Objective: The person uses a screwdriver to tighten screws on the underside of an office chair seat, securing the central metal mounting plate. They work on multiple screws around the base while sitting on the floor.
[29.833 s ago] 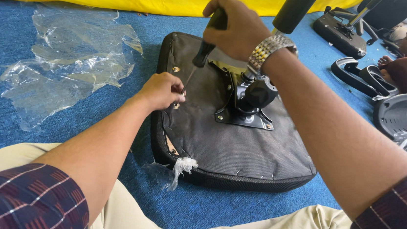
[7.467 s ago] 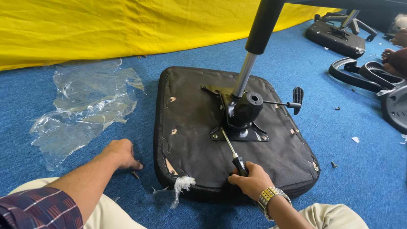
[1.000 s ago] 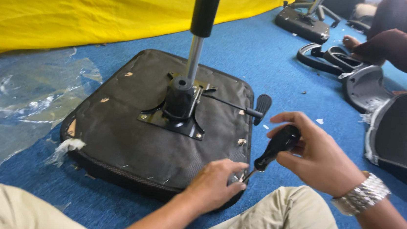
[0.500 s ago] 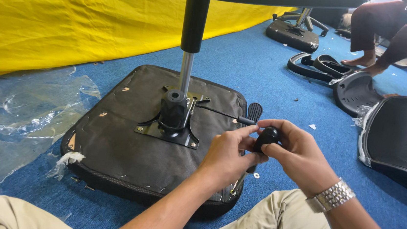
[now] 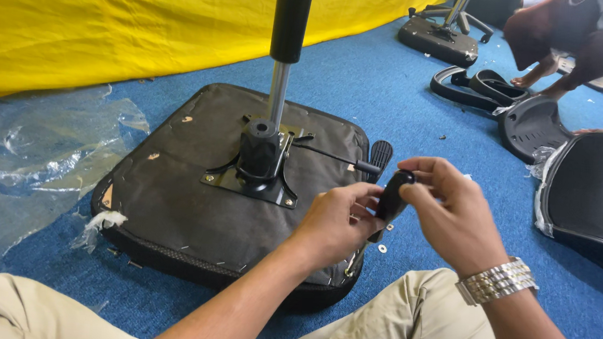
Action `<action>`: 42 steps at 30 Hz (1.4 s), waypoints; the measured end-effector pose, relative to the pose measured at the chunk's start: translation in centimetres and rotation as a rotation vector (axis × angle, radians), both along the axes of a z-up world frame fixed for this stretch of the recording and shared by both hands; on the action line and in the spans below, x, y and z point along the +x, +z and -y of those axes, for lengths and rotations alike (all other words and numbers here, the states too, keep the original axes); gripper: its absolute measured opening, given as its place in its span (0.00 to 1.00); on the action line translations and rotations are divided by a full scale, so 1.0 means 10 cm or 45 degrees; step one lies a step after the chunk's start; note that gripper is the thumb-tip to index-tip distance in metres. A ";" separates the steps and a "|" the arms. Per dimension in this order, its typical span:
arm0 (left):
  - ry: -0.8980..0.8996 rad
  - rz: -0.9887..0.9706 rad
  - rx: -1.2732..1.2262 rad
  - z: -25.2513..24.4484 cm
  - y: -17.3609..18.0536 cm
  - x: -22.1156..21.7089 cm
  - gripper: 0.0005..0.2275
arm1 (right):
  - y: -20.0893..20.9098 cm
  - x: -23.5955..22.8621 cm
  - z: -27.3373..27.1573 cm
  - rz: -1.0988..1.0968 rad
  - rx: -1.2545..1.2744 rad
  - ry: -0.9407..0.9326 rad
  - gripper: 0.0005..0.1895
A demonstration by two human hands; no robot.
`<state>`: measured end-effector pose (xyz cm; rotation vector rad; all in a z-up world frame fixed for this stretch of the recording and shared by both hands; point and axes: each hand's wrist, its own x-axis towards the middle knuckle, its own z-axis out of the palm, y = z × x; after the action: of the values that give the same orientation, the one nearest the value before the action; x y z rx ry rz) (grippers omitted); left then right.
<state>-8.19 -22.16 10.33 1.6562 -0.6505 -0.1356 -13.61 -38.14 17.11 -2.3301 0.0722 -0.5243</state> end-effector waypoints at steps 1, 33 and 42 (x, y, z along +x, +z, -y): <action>-0.004 -0.008 0.023 0.00 -0.08 0.01 0.16 | 0.00 -0.01 0.00 0.029 -0.115 -0.065 0.17; -0.090 0.121 0.269 0.01 -0.67 0.13 0.09 | 0.39 0.01 -0.30 -0.389 -0.675 -0.150 0.17; -0.098 0.099 0.160 0.00 -0.85 0.08 0.09 | 0.47 0.01 -0.20 -0.489 -0.591 -0.078 0.24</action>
<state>-7.40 -22.15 1.83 1.7648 -0.7782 -0.1716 -13.46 -36.09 21.83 -2.8665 0.2232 -0.1189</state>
